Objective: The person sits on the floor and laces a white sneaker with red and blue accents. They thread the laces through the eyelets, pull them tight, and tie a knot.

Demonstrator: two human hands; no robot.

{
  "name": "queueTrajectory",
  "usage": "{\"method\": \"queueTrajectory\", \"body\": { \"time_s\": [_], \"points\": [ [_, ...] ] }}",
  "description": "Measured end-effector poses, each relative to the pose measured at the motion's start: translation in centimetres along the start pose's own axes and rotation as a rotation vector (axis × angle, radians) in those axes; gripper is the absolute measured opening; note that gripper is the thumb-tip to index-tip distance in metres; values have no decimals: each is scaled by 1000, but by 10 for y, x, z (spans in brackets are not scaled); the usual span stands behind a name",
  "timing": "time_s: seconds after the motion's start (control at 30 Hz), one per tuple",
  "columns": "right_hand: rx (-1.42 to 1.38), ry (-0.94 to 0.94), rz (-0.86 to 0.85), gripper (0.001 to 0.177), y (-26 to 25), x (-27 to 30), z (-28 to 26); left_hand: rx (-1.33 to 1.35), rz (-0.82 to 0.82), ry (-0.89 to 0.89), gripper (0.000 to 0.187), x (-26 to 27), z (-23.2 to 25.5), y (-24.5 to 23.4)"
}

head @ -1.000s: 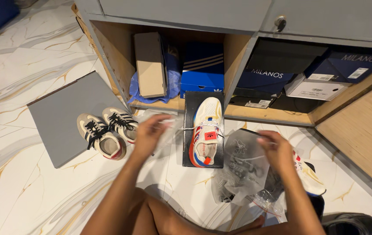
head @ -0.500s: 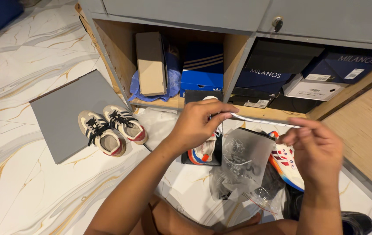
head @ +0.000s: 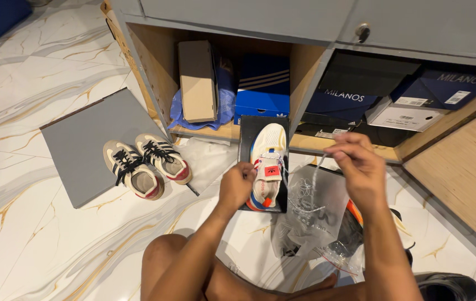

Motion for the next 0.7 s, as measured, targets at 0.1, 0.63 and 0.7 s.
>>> {"method": "queueTrajectory", "body": {
  "time_s": [0.1, 0.63, 0.7],
  "points": [
    [-260, 524, -227, 20, 63, -3, 45, -34, 47, -14, 20, -8, -24, 4],
    [585, -36, -503, 6, 180, -20, 59, -186, 82, -164, 17, -56, -27, 21],
    [590, -70, -455, 6, 183, -19, 58, -199, 63, -202, 17, -63, -43, 25]
  ]
}}
Point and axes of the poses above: each hand's wrist, its own x-axis away from the middle knuckle, its own y-axis out of the palm, z = x × y, the point moved 6 cm from there along -x, towards the middle knuckle, and after that the axes turned 13 degrees about x, right-handed, at the moved point
